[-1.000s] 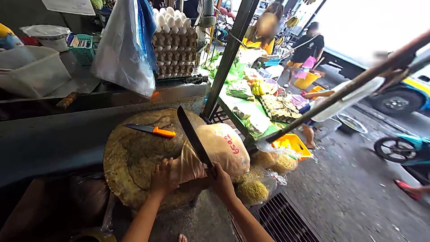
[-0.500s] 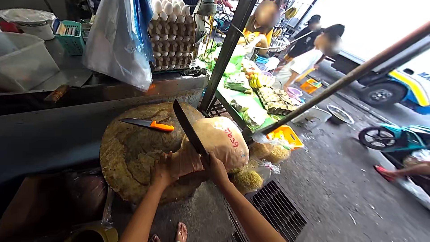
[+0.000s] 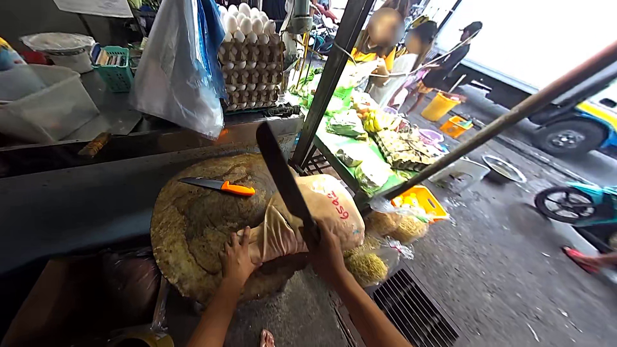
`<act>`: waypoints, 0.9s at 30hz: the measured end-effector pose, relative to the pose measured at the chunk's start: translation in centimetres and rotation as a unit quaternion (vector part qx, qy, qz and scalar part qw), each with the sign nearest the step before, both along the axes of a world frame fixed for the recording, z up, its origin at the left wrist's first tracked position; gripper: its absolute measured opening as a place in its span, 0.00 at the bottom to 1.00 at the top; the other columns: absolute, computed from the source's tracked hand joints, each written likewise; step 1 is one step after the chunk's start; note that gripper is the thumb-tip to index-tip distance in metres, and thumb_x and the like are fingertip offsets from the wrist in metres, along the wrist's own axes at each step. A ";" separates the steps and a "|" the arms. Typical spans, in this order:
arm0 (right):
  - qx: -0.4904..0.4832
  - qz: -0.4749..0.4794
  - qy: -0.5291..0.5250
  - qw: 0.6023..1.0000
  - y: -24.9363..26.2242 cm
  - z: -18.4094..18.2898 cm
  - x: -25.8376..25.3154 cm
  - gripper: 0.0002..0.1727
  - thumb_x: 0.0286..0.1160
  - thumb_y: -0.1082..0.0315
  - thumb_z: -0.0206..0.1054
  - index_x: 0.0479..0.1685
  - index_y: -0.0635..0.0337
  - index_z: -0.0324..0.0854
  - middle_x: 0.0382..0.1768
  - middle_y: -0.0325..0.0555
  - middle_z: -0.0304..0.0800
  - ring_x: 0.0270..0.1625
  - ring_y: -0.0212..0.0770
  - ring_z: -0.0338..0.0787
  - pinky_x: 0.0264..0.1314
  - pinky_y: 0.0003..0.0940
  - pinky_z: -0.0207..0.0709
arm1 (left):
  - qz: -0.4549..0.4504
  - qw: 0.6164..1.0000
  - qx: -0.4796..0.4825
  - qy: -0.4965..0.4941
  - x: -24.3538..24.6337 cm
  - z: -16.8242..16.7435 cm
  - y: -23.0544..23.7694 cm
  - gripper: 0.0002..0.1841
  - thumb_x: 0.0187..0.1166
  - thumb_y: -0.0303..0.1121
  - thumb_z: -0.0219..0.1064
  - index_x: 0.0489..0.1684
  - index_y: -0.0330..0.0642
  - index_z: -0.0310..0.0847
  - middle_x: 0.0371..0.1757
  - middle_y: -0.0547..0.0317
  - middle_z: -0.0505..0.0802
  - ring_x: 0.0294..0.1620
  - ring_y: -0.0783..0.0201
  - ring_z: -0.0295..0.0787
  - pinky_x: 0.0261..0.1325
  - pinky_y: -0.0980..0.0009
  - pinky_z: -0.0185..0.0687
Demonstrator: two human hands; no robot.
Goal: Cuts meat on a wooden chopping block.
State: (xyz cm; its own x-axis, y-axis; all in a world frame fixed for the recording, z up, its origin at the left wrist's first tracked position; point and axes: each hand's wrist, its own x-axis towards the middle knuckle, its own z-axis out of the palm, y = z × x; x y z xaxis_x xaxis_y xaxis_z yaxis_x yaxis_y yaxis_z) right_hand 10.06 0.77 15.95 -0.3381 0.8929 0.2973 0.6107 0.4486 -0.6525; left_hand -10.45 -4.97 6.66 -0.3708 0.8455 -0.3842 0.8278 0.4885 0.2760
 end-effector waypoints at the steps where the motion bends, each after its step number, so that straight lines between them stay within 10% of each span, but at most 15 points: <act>1: 0.053 0.003 0.036 0.998 0.0 1.6 -0.4 0.21 0.82 0.60 0.66 0.58 0.73 0.82 0.27 0.52 0.88 0.26 0.45 0.89 0.33 0.45 0.85 | 0.002 1.000 -0.007 -0.002 0.0 0.0 0.1 0.63 0.59 0.57 0.84 0.98 0.65 0.39 0.92 0.34 0.58 0.84 0.28 0.65 0.74 0.32 0.69; 7: 0.175 0.017 0.142 0.974 1.3 6.0 -2.0 0.18 0.82 0.62 0.62 0.54 0.74 0.78 0.19 0.41 0.83 0.19 0.30 0.83 0.24 0.30 0.81 | -0.001 1.000 0.008 0.005 -0.2 -0.3 0.2 0.63 0.58 0.56 0.86 0.98 0.63 0.42 0.91 0.33 0.59 0.84 0.28 0.65 0.75 0.33 0.69; 10: -0.002 -0.021 -0.023 1.000 0.3 1.4 -1.0 0.22 0.84 0.58 0.63 0.58 0.72 0.80 0.27 0.53 0.88 0.29 0.49 0.89 0.37 0.49 0.85 | -0.002 1.000 0.008 0.006 -0.3 -0.3 0.1 0.63 0.58 0.56 0.85 0.98 0.63 0.42 0.91 0.33 0.59 0.84 0.29 0.65 0.75 0.33 0.69; 13: -0.232 -0.021 -0.236 0.944 0.7 -3.0 -0.5 0.27 0.91 0.49 0.55 0.73 0.62 0.72 0.49 0.61 0.92 0.56 0.62 0.93 0.61 0.62 0.82 | 0.015 0.999 0.027 -0.010 -0.1 -0.5 -0.1 0.62 0.55 0.55 0.87 0.96 0.61 0.48 0.89 0.32 0.63 0.82 0.29 0.68 0.74 0.34 0.70; 18: -0.241 -0.015 -0.243 0.940 0.7 -3.4 0.0 0.27 0.91 0.48 0.55 0.74 0.60 0.72 0.49 0.61 0.92 0.56 0.61 0.93 0.61 0.60 0.81 | 0.010 1.000 0.027 0.010 0.0 -0.8 -0.2 0.61 0.55 0.55 0.86 0.96 0.64 0.48 0.88 0.35 0.66 0.80 0.31 0.71 0.71 0.37 0.73; 24: 0.043 0.009 -0.011 0.999 -1.0 5.9 -0.1 0.20 0.82 0.58 0.66 0.54 0.69 0.83 0.29 0.51 0.88 0.30 0.47 0.89 0.36 0.49 0.85 | 0.000 1.000 0.028 0.008 -0.1 -1.0 -0.1 0.61 0.60 0.56 0.84 0.97 0.61 0.45 0.90 0.34 0.62 0.82 0.31 0.69 0.75 0.36 0.68; 27: 0.214 0.048 0.185 0.958 -0.4 14.0 -1.4 0.18 0.84 0.58 0.63 0.49 0.69 0.78 0.23 0.40 0.83 0.21 0.33 0.83 0.23 0.34 0.81 | -0.003 1.000 0.018 0.017 -0.1 -0.9 -0.1 0.61 0.60 0.57 0.84 0.97 0.60 0.43 0.90 0.35 0.62 0.82 0.32 0.68 0.75 0.37 0.68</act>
State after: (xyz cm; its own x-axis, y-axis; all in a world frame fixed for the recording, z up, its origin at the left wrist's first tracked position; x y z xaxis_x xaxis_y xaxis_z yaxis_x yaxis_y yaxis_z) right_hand 8.66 0.39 29.96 -0.2131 0.6330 0.7443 0.3162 0.7654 -0.5605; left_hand -10.53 -5.11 5.78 -0.3776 0.8613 -0.3400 0.8405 0.4729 0.2646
